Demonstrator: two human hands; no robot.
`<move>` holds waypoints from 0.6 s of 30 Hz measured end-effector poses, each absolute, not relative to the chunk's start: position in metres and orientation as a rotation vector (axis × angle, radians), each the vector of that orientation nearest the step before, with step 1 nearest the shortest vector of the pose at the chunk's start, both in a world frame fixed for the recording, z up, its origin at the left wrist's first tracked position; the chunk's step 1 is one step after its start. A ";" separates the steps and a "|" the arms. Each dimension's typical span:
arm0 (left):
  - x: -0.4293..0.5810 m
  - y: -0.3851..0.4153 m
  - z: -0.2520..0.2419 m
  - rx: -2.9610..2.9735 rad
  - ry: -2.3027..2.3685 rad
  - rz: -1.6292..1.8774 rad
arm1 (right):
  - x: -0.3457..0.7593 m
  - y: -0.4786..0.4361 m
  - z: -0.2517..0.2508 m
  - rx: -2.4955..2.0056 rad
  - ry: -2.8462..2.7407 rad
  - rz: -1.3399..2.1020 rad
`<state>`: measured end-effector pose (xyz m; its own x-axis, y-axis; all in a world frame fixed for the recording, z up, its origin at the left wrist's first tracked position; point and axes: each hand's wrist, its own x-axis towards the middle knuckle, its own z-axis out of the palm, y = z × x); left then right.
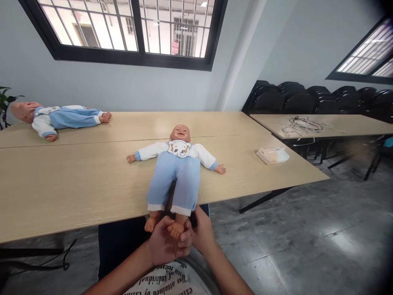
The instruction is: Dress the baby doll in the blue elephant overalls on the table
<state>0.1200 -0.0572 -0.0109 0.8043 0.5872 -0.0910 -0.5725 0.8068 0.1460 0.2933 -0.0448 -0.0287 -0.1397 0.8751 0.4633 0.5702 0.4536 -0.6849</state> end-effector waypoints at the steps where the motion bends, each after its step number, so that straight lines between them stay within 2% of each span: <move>1: 0.120 -0.058 -0.010 0.107 0.120 0.623 | 0.289 -0.043 -0.030 -1.237 -1.839 0.448; 8: 0.116 -0.060 -0.010 0.075 0.120 0.615 | 0.277 -0.028 -0.028 -1.145 -1.821 0.195; 15: 0.115 -0.060 -0.017 0.106 0.168 0.684 | 0.302 -0.030 -0.033 -0.859 -2.085 0.230; 18: 0.119 -0.058 -0.030 0.111 0.239 0.665 | 0.321 -0.023 -0.021 -0.905 -2.109 0.272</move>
